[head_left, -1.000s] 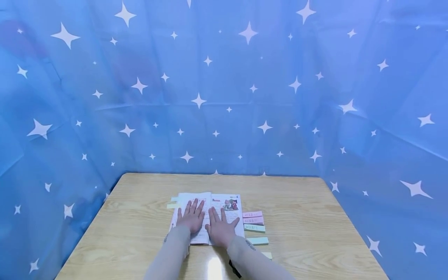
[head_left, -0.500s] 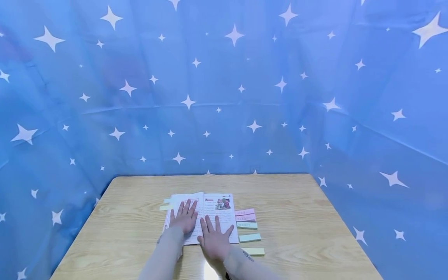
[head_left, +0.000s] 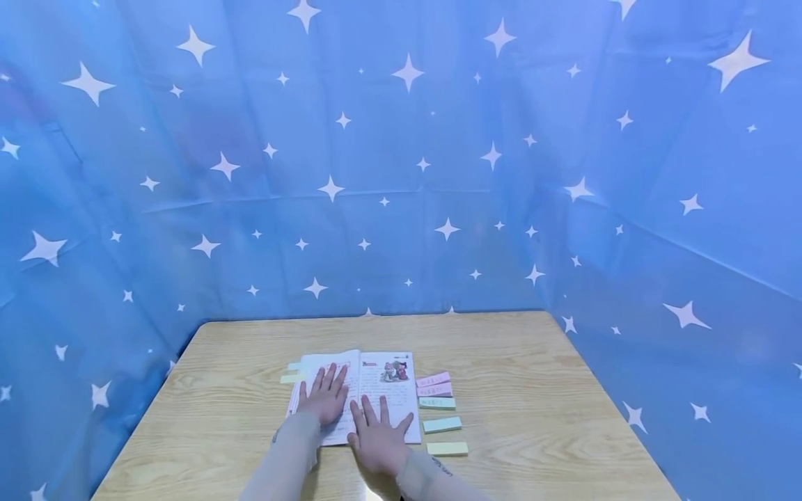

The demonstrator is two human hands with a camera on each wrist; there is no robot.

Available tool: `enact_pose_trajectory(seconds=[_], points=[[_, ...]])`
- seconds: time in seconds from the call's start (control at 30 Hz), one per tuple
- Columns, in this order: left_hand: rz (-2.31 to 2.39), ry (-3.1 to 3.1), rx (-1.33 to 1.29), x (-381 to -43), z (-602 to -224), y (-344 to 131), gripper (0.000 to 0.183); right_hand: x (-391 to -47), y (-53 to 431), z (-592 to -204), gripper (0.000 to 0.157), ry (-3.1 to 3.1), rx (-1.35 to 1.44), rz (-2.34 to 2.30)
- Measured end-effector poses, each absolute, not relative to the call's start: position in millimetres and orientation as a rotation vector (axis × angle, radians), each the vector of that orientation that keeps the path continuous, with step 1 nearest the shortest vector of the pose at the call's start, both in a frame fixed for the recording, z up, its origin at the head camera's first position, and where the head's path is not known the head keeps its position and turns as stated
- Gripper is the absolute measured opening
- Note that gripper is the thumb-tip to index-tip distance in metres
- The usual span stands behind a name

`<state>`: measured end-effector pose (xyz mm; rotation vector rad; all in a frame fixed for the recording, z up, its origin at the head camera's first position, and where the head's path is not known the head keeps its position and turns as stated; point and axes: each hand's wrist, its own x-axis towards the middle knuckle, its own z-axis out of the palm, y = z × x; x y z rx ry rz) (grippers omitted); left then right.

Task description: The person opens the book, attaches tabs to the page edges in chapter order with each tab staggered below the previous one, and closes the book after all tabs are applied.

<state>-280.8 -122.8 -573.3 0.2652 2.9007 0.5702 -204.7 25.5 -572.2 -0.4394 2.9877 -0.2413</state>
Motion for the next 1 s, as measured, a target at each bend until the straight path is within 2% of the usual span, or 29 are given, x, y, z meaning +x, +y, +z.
enact_pose_trajectory(seconds=[0.5, 0.77, 1.0], points=[[0.551, 2.888, 0.218, -267, -572, -122, 0.052, -189, 29, -572, 0.055, 2.984, -0.496, -0.240], [0.547, 2.962, 0.234, -269, -581, -129, 0.051, -191, 30, -570, 0.055, 2.977, -0.528, -0.352], [0.557, 3.021, 0.296, -272, -574, -124, 0.055, -192, 36, -566, 0.055, 2.963, -0.515, -0.438]])
